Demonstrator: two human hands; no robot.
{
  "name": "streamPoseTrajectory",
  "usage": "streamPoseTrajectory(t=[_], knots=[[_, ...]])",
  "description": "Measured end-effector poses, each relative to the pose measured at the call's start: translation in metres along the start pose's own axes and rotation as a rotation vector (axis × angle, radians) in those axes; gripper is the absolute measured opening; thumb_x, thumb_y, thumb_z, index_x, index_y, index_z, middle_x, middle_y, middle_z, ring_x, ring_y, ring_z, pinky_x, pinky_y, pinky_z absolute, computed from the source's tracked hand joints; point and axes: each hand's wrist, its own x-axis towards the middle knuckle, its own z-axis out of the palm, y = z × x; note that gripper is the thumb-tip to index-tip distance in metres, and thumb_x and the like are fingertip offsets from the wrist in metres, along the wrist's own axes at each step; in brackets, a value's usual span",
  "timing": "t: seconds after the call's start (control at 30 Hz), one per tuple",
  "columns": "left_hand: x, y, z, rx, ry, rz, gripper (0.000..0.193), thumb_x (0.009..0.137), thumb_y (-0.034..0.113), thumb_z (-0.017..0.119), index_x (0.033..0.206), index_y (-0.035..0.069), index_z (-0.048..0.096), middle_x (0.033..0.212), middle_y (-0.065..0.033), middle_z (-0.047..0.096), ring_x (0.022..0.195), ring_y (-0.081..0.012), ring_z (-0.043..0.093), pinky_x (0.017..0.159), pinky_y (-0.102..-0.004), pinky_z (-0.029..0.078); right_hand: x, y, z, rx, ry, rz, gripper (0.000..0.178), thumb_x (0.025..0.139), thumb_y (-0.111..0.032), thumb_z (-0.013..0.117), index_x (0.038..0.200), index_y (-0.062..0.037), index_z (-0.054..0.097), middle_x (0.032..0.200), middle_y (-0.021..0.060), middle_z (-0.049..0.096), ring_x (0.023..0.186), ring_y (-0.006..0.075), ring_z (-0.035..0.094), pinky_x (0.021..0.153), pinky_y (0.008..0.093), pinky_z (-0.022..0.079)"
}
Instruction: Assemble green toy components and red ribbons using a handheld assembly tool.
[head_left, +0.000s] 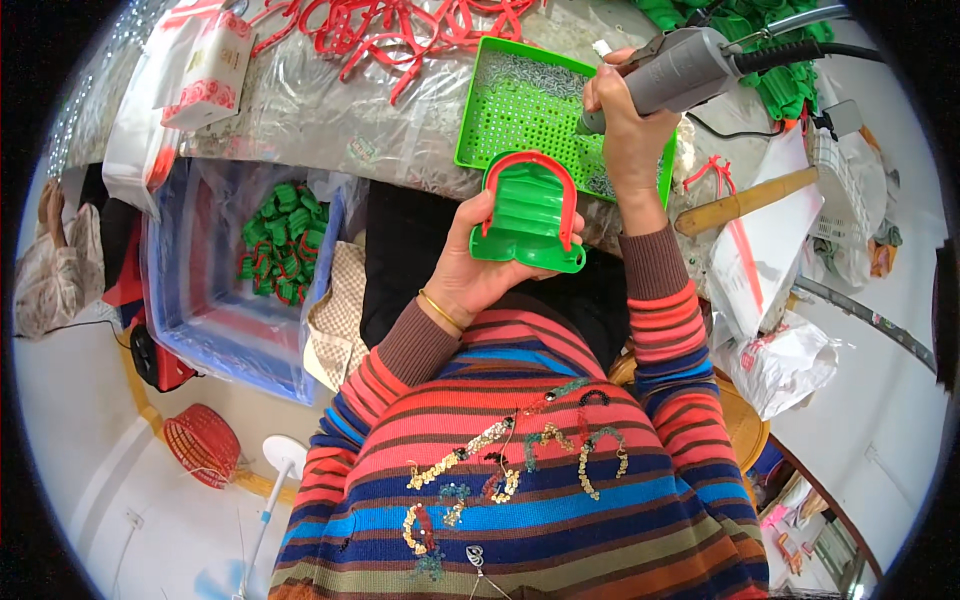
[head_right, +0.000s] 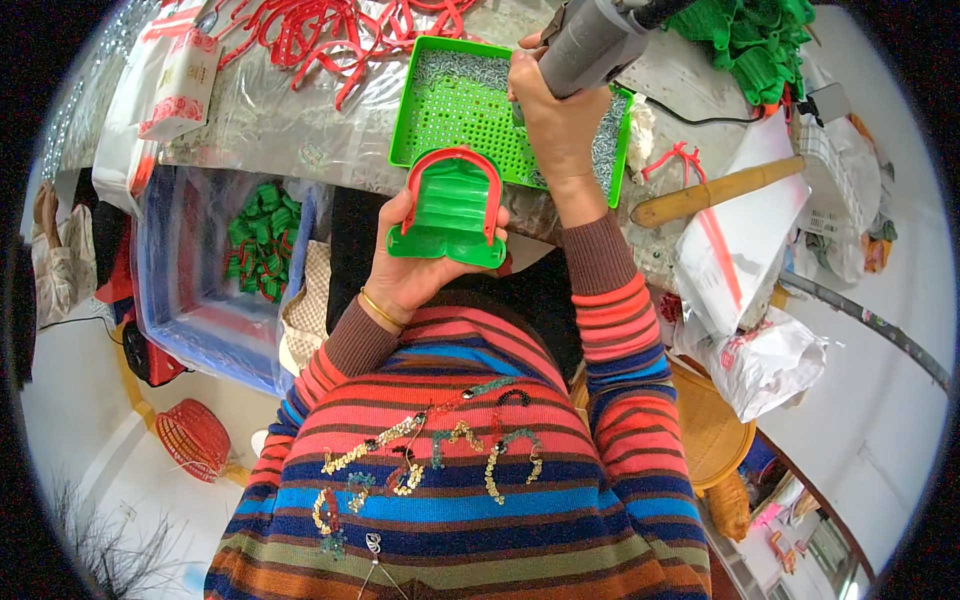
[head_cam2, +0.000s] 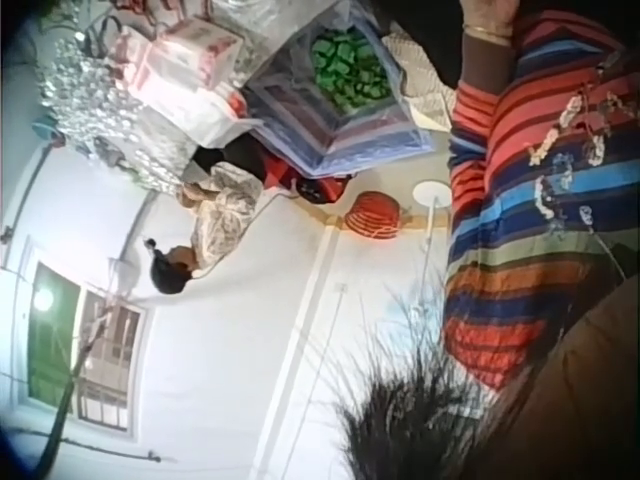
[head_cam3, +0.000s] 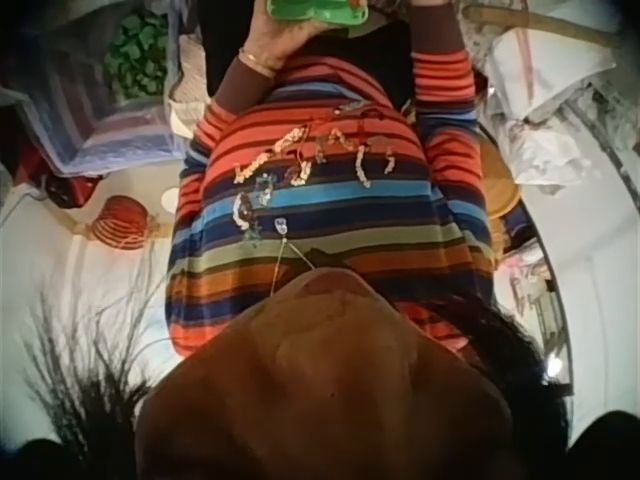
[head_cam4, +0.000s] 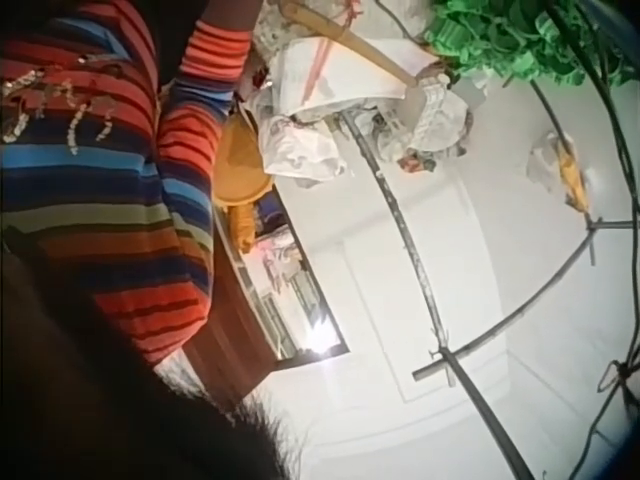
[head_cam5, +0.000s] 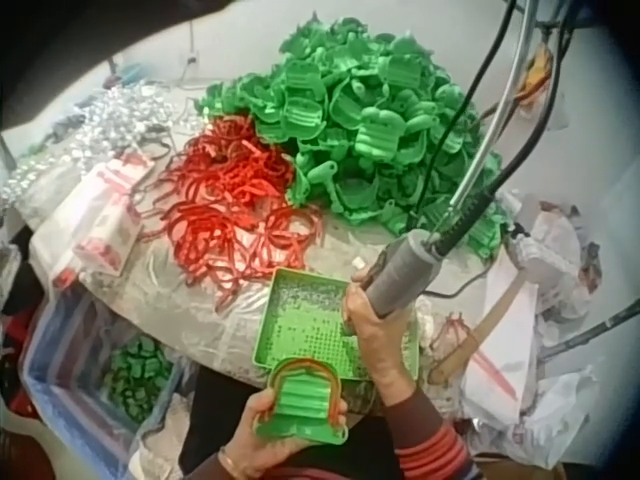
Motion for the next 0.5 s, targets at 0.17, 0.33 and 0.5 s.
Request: streamPoseTrajectory(t=[0.17, 0.33, 0.5], knots=[[-0.001, 0.0, 0.0, -0.016, 0.001, 0.0, 0.068, 0.087, 0.046, 0.053, 0.133, -0.002, 0.038, 0.125, -0.0273, 0.049, 0.116, -0.0367, 0.051, 0.097, -0.0473, 0.044, -0.001, 0.0, 0.001, 0.006, -0.009, -0.011, 0.014, 0.084, 0.002, 0.056, 0.096, 0.0016, 0.05, 0.068, 0.0043, 0.051, 0.057, 0.0129, 0.051, 0.055, 0.0277, 0.044], [0.001, 0.0, 0.002, -0.018, 0.022, -0.007, 0.067, 0.088, 0.046, 0.052, 0.132, -0.002, 0.039, 0.125, -0.0277, 0.049, 0.116, -0.0375, 0.051, 0.098, -0.0472, 0.044, -0.001, -0.016, 0.001, 0.056, 0.028, -0.031, 0.015, 0.084, 0.001, 0.056, 0.097, 0.004, 0.05, 0.069, 0.0045, 0.052, 0.059, 0.0137, 0.052, 0.059, 0.0278, 0.044], [0.001, -0.001, 0.005, -0.004, 0.031, 0.031, 0.064, 0.089, 0.044, 0.051, 0.131, -0.003, 0.04, 0.124, -0.0262, 0.051, 0.116, -0.0358, 0.052, 0.099, -0.0466, 0.044, -0.003, -0.084, 0.005, 0.314, -0.034, -0.012, 0.018, 0.085, -0.004, 0.054, 0.1, 0.0041, 0.051, 0.063, 0.0015, 0.045, 0.054, 0.0121, 0.045, 0.058, 0.0292, 0.04]])
